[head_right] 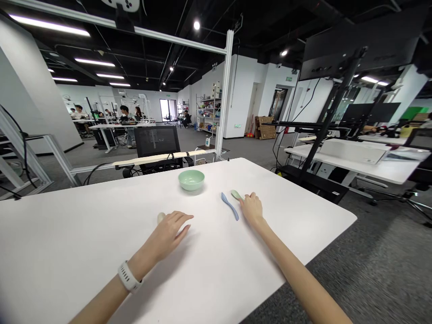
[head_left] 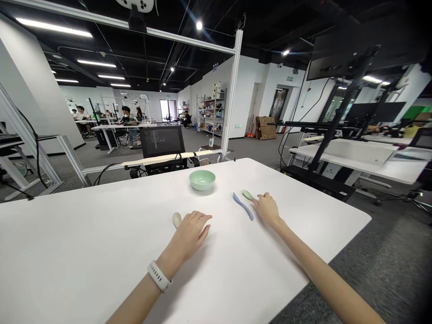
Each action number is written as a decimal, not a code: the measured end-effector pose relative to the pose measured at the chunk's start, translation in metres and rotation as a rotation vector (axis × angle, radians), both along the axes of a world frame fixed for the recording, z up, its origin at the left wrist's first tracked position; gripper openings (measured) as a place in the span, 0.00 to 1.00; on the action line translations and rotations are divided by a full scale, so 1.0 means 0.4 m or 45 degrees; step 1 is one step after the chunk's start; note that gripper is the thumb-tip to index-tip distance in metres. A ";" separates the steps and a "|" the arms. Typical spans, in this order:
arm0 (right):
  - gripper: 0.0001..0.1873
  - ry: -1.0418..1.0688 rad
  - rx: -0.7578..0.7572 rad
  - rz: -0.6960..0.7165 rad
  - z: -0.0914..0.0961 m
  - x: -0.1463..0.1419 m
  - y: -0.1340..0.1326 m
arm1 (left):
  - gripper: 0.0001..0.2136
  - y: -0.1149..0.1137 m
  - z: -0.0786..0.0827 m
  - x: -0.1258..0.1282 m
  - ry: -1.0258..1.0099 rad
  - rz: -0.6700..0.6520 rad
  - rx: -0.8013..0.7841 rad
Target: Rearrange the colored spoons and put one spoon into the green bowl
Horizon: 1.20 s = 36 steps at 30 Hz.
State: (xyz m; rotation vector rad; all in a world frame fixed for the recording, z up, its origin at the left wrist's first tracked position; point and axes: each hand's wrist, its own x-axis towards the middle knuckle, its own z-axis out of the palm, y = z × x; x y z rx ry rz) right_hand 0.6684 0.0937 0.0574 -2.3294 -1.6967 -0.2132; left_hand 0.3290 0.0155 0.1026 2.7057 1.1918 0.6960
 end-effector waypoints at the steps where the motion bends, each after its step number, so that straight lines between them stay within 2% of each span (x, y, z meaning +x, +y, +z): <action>1: 0.21 0.012 -0.035 -0.006 0.001 0.014 0.002 | 0.16 0.000 -0.005 0.012 -0.001 -0.015 -0.002; 4: 0.18 0.178 -0.077 0.024 -0.001 0.039 0.002 | 0.16 0.002 -0.018 0.034 -0.002 -0.031 -0.004; 7: 0.18 0.343 0.054 0.056 -0.002 0.022 -0.009 | 0.16 0.004 -0.031 0.048 0.006 -0.009 -0.014; 10: 0.17 0.456 0.154 0.238 0.000 -0.050 -0.033 | 0.16 0.008 -0.046 0.063 0.015 0.024 -0.026; 14: 0.13 0.543 0.053 0.551 -0.011 -0.193 -0.067 | 0.20 0.020 -0.075 0.091 0.024 0.083 -0.030; 17: 0.12 0.538 0.023 0.597 -0.031 -0.273 -0.088 | 0.24 0.034 -0.106 0.114 0.041 0.105 -0.033; 19: 0.13 0.533 0.016 0.571 -0.039 -0.297 -0.097 | 0.25 0.046 -0.128 0.127 0.058 0.104 -0.037; 24: 0.20 0.482 0.036 0.533 -0.023 -0.265 -0.095 | 0.27 0.071 -0.169 0.161 0.079 0.094 -0.045; 29: 0.21 0.240 0.123 0.328 0.000 -0.173 -0.062 | 0.27 0.081 -0.192 0.215 0.037 0.102 -0.065; 32: 0.19 0.183 0.067 0.254 -0.013 -0.131 -0.044 | 0.34 0.084 -0.203 0.242 0.035 0.109 -0.087; 36: 0.18 0.328 0.019 0.267 -0.043 -0.099 -0.029 | 0.31 0.086 -0.210 0.258 0.042 0.126 -0.095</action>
